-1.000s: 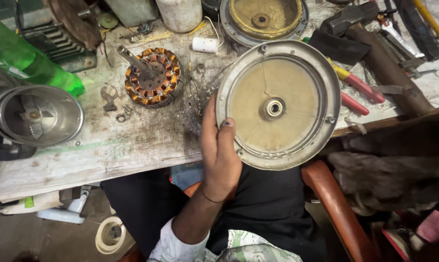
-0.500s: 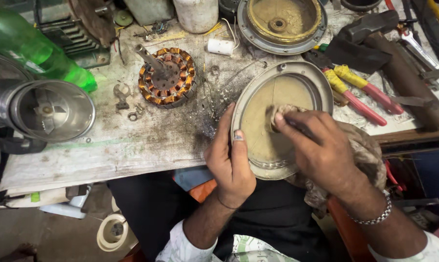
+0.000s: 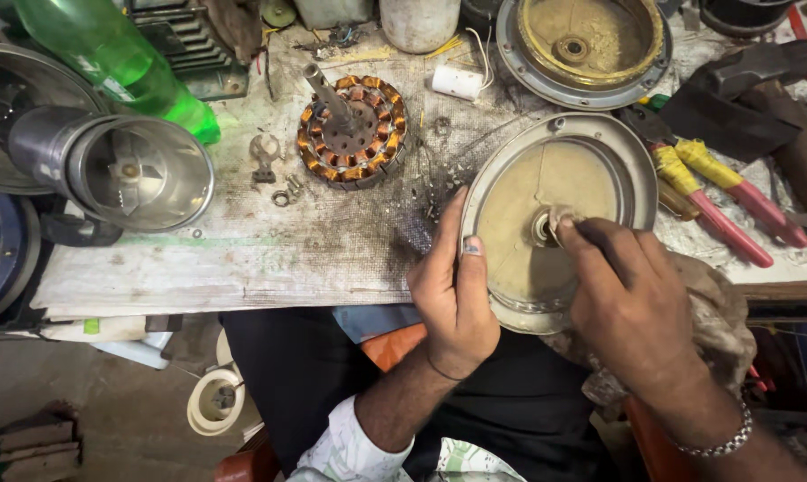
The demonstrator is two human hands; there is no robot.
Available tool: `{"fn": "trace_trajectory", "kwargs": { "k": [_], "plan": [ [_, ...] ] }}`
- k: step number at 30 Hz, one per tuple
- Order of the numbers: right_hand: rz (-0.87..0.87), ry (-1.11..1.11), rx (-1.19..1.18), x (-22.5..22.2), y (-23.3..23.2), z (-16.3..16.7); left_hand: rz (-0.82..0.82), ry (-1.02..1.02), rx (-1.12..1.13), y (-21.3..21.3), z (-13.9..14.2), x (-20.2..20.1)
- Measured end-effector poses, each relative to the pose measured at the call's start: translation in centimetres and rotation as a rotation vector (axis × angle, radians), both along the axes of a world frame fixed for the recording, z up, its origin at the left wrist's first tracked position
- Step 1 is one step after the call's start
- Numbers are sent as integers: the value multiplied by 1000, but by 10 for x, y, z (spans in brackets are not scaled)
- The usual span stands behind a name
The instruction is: The person uses a metal file to smooth the copper windings on a motor rotor. They then place the rotor aside, pick up a motor end cap, and apply grease to the central bearing with their fingers.
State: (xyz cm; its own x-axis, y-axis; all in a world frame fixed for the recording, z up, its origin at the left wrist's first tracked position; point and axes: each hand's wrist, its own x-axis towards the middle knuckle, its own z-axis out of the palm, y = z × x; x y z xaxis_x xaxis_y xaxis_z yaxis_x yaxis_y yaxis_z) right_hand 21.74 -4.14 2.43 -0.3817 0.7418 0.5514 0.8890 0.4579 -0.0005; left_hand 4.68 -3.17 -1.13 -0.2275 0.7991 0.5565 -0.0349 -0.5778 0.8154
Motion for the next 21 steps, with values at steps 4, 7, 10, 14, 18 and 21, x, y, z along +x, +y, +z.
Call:
{"fn": "trace_trajectory", "kwargs": {
  "k": [4, 7, 10, 14, 18, 21],
  "plan": [
    [127, -16, -4, 7, 1, -1, -11, -24, -37, 2, 0, 1],
    [175, -56, -29, 10, 5, 2, -22, -13, -61, 1, 2, 1],
    [134, -96, -26, 8, 8, 4, 2, 47, -56, 1, 3, -2],
    [20, -98, -21, 6, 8, 3, 50, 77, -14, -1, 2, -1],
    [136, -65, -78, 10, 11, 3, 66, 46, 1, 0, 0, 2],
    [249, -43, -72, 12, 14, 7, 64, 59, -1, 1, -1, 1]
  ]
}}
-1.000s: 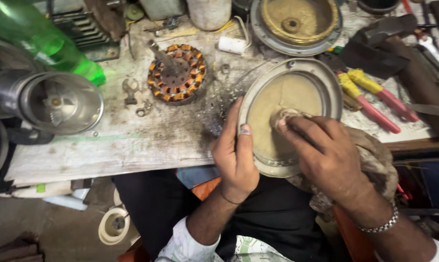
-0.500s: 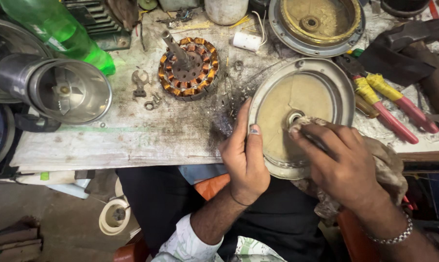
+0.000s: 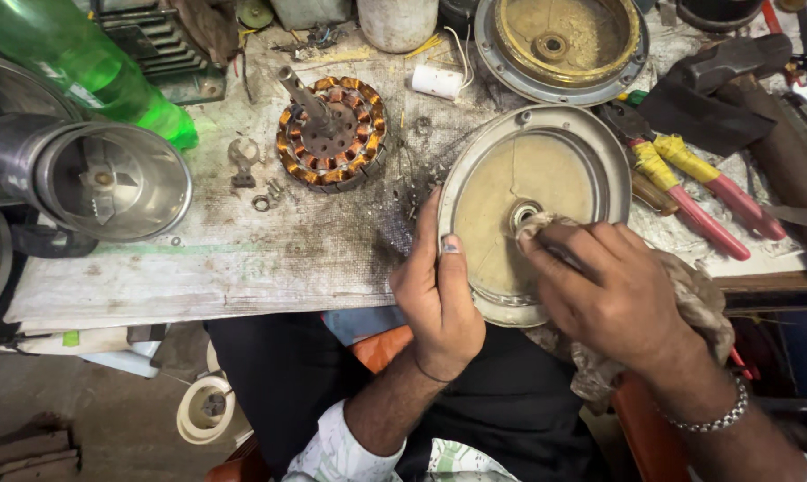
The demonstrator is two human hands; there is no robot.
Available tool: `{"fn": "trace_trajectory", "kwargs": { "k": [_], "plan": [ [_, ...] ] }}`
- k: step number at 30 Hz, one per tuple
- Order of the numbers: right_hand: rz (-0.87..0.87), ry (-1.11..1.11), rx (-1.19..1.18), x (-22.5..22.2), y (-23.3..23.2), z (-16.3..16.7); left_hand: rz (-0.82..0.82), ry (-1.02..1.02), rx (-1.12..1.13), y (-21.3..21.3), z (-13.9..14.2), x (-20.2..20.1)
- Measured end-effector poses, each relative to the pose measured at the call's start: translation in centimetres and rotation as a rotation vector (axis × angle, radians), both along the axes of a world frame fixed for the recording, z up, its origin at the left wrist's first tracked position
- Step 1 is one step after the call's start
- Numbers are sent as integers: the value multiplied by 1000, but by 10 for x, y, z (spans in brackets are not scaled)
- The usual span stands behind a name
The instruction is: The person uses a metal file to smooth the copper windings on a motor rotor. They then place the rotor aside, pick up a motor end cap, and apply grease to the central bearing with their fingers.
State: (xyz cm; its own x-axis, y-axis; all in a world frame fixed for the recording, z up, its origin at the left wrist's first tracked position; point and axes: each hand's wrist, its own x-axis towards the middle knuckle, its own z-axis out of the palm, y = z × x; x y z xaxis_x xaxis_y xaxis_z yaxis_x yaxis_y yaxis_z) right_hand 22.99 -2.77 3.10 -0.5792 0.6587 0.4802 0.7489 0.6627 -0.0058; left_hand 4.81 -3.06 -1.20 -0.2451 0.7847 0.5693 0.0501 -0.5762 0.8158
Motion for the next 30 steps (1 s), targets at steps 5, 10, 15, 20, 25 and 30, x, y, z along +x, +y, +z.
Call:
{"fn": "trace_trajectory", "kwargs": {
  "k": [5, 10, 15, 20, 25, 30],
  "plan": [
    [-53, -31, 41, -3, 0, 1, -3, 42, 21, -1, 0, -2],
    [-175, 69, 52, -3, -1, -13, 7, 21, 28, -3, -3, 0],
    [-139, 151, 70, 0, 5, -24, 18, 11, 1, -1, -4, 1],
    [-144, 67, 119, -2, 2, -19, 18, 72, 71, -1, -4, -2],
    [-7, 133, 37, 1, 2, -7, 24, 50, 71, -2, -7, 0],
    [-92, 80, 95, 0, 2, -12, 19, 30, 78, -1, -8, 2]
  ]
}}
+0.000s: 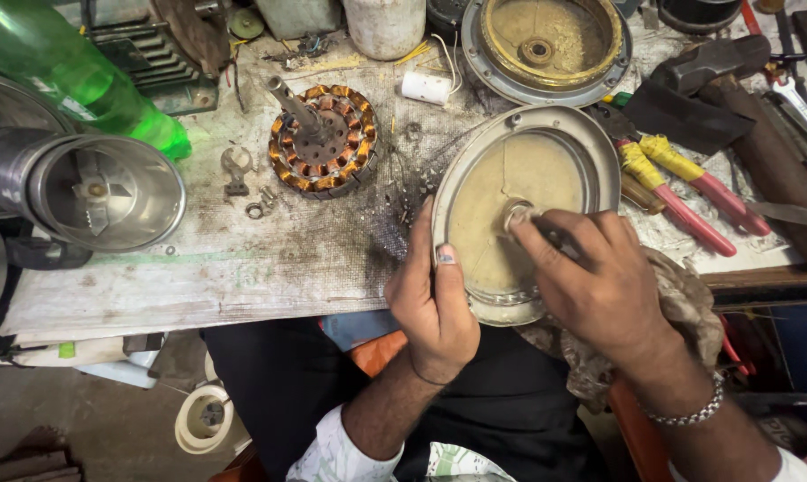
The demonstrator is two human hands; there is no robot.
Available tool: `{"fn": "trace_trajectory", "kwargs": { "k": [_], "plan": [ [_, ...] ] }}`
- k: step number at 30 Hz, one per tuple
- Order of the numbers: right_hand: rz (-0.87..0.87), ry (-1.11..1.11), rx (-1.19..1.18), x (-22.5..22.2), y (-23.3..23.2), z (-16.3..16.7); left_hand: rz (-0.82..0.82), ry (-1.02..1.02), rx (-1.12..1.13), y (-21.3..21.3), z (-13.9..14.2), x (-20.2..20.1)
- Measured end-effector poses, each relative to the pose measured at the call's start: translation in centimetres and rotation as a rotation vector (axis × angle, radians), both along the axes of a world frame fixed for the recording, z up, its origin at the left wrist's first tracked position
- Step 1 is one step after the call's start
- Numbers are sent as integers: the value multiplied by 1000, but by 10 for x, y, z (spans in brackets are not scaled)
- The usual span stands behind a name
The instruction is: The person uses a metal file to smooth the copper windings on a motor rotor. They then place the rotor aside, pick up a motor end cap, and apply grease to the central bearing with their fingers.
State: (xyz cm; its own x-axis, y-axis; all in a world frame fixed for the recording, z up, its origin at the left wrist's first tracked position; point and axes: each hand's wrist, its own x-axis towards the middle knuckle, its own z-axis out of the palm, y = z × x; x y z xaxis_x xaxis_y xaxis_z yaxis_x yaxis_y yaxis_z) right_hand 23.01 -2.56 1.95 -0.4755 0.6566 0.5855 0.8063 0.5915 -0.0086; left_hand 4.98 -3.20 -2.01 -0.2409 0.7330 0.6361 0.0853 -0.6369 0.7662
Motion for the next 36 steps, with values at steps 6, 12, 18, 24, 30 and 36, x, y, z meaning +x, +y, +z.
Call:
{"fn": "trace_trajectory", "kwargs": {
  "k": [6, 12, 18, 24, 30, 36],
  "plan": [
    [-39, 22, -2, 1, 0, -8, -18, -32, -42, -1, 2, -1],
    [44, 0, -16, 2, -3, 2, 16, 10, -17, -1, 1, 0],
    [-57, 59, -17, 6, -7, -14, -40, -28, -43, 1, 6, -1],
    [-417, 597, -258, 109, -41, -38, -25, -80, -193, 3, 18, -16],
    [-722, 429, -932, 122, -71, -184, -207, -150, -307, 27, 29, -70],
    [-756, 398, -967, 142, -93, -188, -139, 18, -353, 37, 27, -74]
  ]
}}
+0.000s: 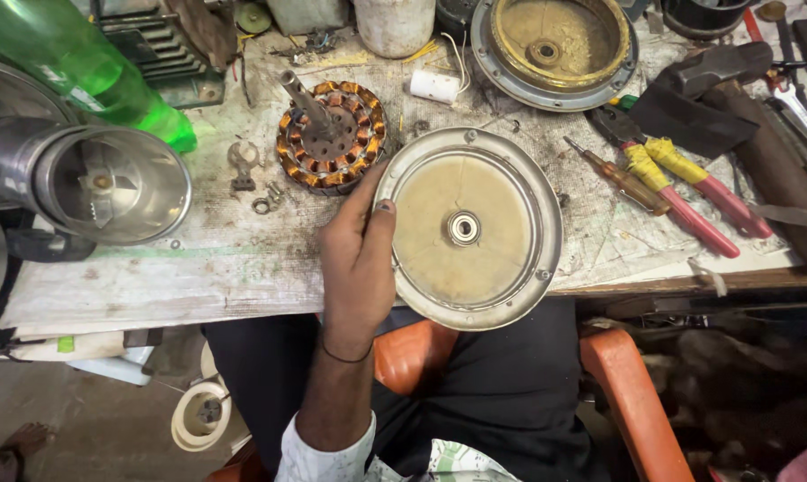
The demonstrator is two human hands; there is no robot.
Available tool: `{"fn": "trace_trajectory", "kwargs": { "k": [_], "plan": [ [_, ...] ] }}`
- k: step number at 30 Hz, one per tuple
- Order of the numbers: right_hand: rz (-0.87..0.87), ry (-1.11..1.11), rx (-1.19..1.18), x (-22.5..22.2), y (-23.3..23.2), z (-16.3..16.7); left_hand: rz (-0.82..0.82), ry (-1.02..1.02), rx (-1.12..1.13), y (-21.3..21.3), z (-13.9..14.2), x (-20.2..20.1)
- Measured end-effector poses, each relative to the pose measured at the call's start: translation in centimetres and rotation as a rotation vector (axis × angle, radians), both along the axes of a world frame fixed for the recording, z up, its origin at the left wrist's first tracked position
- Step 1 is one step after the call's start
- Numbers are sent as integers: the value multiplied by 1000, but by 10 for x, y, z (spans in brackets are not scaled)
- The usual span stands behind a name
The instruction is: The person uses a metal file to smooth the copper windings on a motor rotor. They then place the rotor aside, pick up a motor end cap, and apply grease to the central bearing with their fingers.
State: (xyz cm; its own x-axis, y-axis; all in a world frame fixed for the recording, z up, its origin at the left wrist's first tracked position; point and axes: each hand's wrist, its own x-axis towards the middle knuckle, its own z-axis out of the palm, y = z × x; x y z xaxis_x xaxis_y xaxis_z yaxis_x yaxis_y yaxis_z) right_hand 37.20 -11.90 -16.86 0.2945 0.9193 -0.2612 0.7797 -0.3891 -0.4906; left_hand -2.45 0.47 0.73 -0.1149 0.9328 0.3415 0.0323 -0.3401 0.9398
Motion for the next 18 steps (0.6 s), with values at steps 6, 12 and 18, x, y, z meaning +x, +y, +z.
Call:
{"fn": "trace_trajectory", "kwargs": {
  "k": [6, 12, 18],
  "plan": [
    [76, -83, 293, -3, 2, 119, 119, 254, 19, -1, 3, -1],
    [421, -453, 608, -47, 85, 207, 172, 387, 126, 0, 0, 3],
    [663, -832, 657, -96, 136, 225, 182, 399, 143, 0, 1, 2]
  ]
}}
